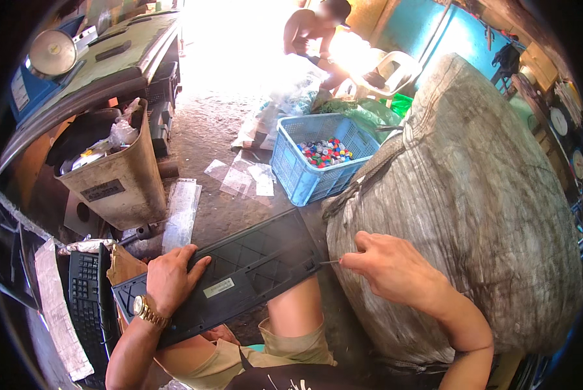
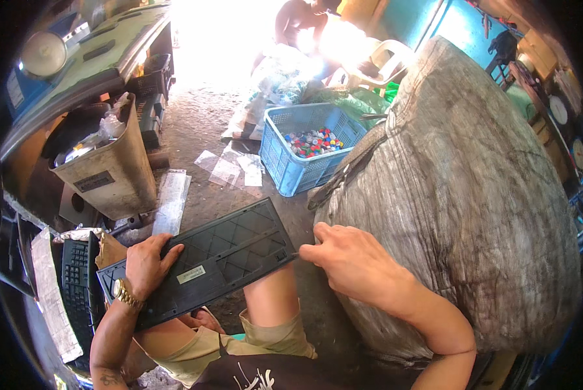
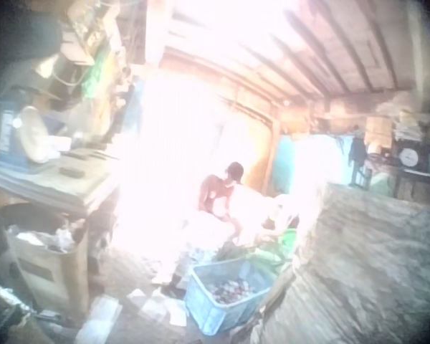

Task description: The person sits on a small stool and uses a screwdriver to remove screws from the back of a black keyboard. They separate the plastic casing, remove the internal metal plate and circuit board, and place the components into a blue basket. The person repeats the process with a second keyboard, extracting the metal plate and circuit board and setting them aside.

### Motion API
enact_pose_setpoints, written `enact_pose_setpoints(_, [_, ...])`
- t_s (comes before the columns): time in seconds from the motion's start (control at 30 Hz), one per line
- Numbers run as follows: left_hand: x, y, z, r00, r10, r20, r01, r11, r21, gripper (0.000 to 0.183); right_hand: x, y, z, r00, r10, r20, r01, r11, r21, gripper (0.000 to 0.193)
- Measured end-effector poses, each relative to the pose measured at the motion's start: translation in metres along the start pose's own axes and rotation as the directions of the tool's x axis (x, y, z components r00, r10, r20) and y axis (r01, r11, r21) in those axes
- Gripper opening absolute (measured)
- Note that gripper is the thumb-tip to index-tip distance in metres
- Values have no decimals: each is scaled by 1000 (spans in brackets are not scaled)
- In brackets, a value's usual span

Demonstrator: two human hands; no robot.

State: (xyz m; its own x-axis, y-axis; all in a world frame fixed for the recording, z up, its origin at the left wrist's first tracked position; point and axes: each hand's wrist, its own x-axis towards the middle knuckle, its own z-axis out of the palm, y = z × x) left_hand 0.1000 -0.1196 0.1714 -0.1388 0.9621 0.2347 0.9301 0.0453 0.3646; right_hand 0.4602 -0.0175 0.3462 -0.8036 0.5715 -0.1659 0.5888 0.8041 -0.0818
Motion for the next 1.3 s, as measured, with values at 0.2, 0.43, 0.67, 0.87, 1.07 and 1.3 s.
enact_pose_setpoints(0.2, [-2, -2, -5, 999, -21, 46, 21, 1000, -9, 39, 7, -10, 6, 930, 362, -59, -357, 930, 84, 28])
enact_pose_setpoints(0.43, [0, -2, -1, 1000, -3, 19, 4, 1000, -29, 42, -3, -5, 1, 979, 150, -136, -111, 959, 260, 40])
enact_pose_setpoints(0.67, [-1, -2, 0, 999, -5, 39, 7, 1000, -28, 41, -7, -1, 6, 969, 159, -189, -86, 935, 343, 43])
enact_pose_setpoints(0.87, [2, 2, 0, 1000, 2, 31, 0, 998, -56, 37, -8, 5, 9, 968, 137, -211, -90, 972, 218, 45])
enact_pose_setpoints(1.07, [2, 3, 1, 1000, 10, 14, -9, 999, -35, 34, -13, 15, 1, 942, 337, 11, -337, 941, 26, 49])
enact_pose_setpoints(1.3, [3, 39, -1, 921, 379, -90, -378, 925, 29, 31, -5, 16, 6, 960, 183, -214, -151, 976, 158, 54])
